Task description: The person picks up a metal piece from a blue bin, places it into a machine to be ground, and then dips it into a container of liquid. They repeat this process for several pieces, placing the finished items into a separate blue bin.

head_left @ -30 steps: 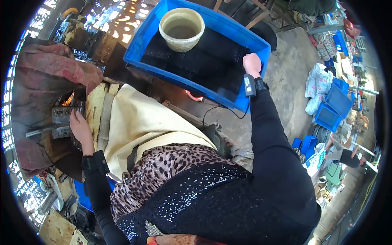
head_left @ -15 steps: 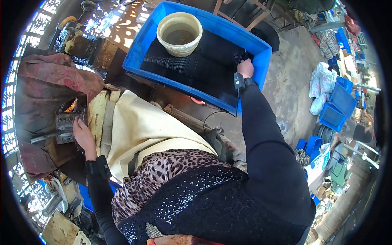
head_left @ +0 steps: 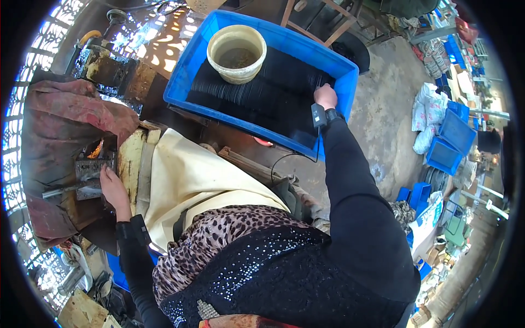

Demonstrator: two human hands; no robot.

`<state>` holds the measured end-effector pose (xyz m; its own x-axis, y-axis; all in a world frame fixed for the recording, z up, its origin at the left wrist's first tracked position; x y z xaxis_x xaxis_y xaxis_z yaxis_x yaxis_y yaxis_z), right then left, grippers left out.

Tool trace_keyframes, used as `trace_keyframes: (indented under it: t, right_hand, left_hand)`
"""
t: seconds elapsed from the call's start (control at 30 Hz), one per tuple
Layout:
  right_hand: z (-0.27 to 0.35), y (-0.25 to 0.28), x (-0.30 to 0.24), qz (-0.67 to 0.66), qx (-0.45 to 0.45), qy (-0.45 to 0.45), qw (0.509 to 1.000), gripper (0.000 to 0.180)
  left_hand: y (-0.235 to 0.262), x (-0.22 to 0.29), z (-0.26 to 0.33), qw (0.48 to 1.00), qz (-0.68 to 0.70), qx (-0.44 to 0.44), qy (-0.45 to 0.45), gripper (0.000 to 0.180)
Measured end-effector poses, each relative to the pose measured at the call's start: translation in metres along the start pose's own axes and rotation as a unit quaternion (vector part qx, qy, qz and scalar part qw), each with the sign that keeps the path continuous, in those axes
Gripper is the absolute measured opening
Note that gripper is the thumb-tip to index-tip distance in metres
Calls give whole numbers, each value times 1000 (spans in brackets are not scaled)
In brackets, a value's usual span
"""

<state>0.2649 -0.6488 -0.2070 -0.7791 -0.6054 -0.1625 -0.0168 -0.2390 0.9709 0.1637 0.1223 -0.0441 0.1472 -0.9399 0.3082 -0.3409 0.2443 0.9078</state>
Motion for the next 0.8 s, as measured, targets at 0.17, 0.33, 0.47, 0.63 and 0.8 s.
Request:
trace_keyframes:
  t: [0.17,0.33,0.47,0.63,0.8]
  right_hand:
    - [-5,4,9,-40,24,-21,999,24]
    - [5,0,6,-89,36,-28,995,19]
    - [-13,4,6,-113,42,-35,992,17]
    - [-18,-8,9,-87,-4,2,996,17]
    - [-17,-10,16,-133,14,-23,991,22]
  left_hand:
    - [-1,4,0,1000,-4,-1,-4,40]
    - [3,-1,9,1000,-13,6,1,39]
    - [-9,-2,1,1000,-26,14,10,39]
    - [0,4,2,1000,-26,-1,-2,39]
    - [-2,3,1,999,-42,-16,13,39]
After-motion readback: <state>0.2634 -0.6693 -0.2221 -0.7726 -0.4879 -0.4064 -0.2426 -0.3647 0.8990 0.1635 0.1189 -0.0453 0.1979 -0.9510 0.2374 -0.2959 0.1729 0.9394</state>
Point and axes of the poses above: each hand's wrist, its own z-axis away from the middle knuckle, its own y-axis out of the back of the hand, x = y × z, the point moved 8 cm from there along -z, towards the middle knuckle, and after that the axes turned 10 degrees about -y, right-handed, at the moved point
